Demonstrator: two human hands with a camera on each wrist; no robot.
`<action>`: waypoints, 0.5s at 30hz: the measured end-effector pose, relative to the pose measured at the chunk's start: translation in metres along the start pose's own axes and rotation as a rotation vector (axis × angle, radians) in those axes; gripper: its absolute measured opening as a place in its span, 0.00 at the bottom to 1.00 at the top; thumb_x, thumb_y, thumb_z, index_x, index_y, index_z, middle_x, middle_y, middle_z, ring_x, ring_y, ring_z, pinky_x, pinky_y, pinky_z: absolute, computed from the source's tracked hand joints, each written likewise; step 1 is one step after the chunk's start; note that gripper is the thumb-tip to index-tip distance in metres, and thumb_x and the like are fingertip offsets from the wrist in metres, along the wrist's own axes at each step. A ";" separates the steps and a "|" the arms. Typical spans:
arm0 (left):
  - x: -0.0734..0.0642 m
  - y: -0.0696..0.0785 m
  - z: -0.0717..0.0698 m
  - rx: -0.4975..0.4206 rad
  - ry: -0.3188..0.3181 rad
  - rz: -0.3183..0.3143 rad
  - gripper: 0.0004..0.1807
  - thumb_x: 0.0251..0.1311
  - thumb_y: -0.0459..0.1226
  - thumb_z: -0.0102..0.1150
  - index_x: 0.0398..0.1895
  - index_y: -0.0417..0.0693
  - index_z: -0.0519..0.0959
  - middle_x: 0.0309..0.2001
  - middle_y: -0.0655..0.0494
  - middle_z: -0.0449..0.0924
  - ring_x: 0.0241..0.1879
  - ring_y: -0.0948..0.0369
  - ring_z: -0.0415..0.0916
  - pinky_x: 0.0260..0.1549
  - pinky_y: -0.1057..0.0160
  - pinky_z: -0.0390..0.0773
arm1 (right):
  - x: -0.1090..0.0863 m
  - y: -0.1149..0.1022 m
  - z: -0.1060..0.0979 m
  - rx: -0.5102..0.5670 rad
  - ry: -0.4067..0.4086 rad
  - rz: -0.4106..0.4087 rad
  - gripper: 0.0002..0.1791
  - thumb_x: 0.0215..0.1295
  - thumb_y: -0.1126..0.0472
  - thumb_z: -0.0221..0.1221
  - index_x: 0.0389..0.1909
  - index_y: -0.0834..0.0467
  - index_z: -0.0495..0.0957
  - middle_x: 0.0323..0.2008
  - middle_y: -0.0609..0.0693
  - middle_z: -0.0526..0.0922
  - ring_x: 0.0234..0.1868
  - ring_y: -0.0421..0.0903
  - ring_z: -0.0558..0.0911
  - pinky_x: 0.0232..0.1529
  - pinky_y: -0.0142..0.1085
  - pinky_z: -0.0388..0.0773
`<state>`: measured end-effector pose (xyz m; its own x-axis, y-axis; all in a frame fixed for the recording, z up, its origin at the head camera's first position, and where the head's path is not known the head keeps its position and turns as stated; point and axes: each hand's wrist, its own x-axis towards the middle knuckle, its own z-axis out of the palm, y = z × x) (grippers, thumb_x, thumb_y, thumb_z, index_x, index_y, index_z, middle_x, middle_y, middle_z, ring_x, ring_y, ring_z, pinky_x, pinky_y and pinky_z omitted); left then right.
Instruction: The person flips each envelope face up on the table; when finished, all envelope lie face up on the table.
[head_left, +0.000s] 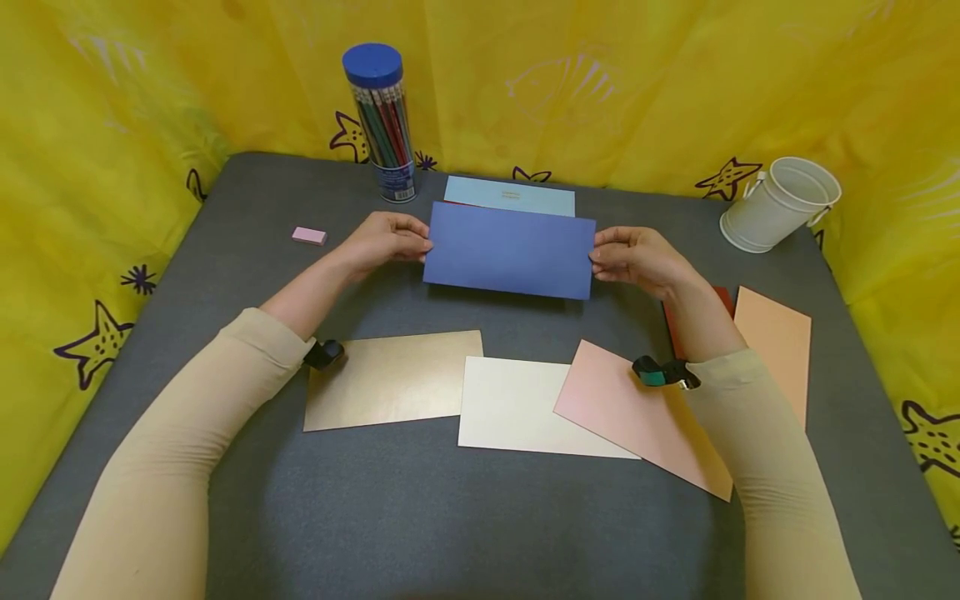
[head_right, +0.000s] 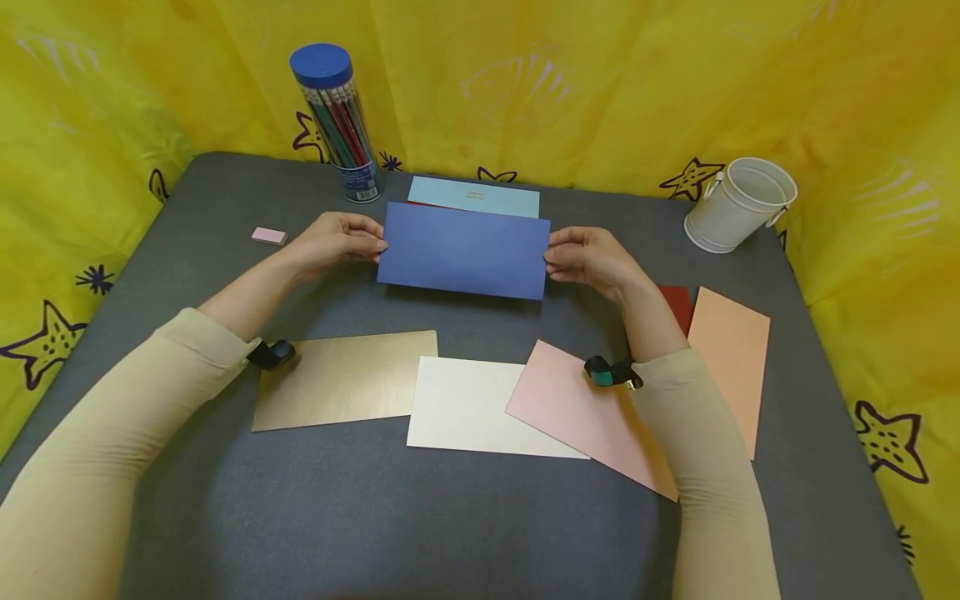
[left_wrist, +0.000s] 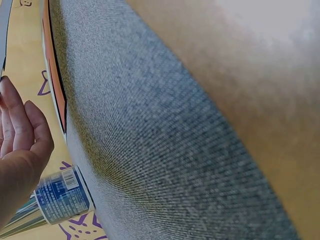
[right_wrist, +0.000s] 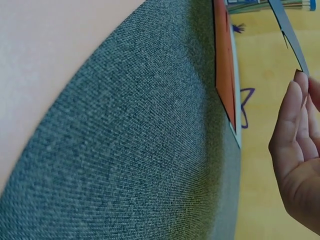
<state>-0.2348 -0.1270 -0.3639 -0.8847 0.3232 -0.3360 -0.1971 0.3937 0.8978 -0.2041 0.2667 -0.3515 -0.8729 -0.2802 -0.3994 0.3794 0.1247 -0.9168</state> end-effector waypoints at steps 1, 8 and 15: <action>0.000 0.000 0.000 0.001 0.004 0.001 0.13 0.67 0.37 0.59 0.50 0.38 0.76 0.31 0.65 0.82 0.33 0.68 0.82 0.48 0.63 0.82 | 0.000 0.000 0.000 0.006 -0.002 -0.004 0.05 0.68 0.70 0.57 0.40 0.57 0.77 0.27 0.46 0.84 0.29 0.40 0.85 0.36 0.29 0.85; -0.001 -0.001 -0.001 -0.015 0.031 0.015 0.16 0.67 0.36 0.58 0.53 0.35 0.76 0.33 0.66 0.81 0.32 0.70 0.82 0.49 0.64 0.84 | -0.001 0.000 0.000 0.040 0.001 -0.012 0.09 0.67 0.73 0.57 0.34 0.57 0.82 0.27 0.46 0.86 0.30 0.40 0.86 0.36 0.29 0.85; -0.003 -0.001 -0.002 -0.065 0.038 0.039 0.18 0.66 0.35 0.59 0.54 0.32 0.76 0.32 0.67 0.81 0.31 0.71 0.82 0.51 0.63 0.84 | -0.001 0.000 0.000 0.098 -0.005 -0.022 0.12 0.66 0.74 0.56 0.32 0.57 0.84 0.27 0.47 0.87 0.29 0.40 0.86 0.35 0.29 0.85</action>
<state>-0.2325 -0.1300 -0.3632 -0.9074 0.3038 -0.2903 -0.1880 0.3244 0.9271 -0.2029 0.2671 -0.3513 -0.8800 -0.2862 -0.3790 0.3886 0.0246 -0.9211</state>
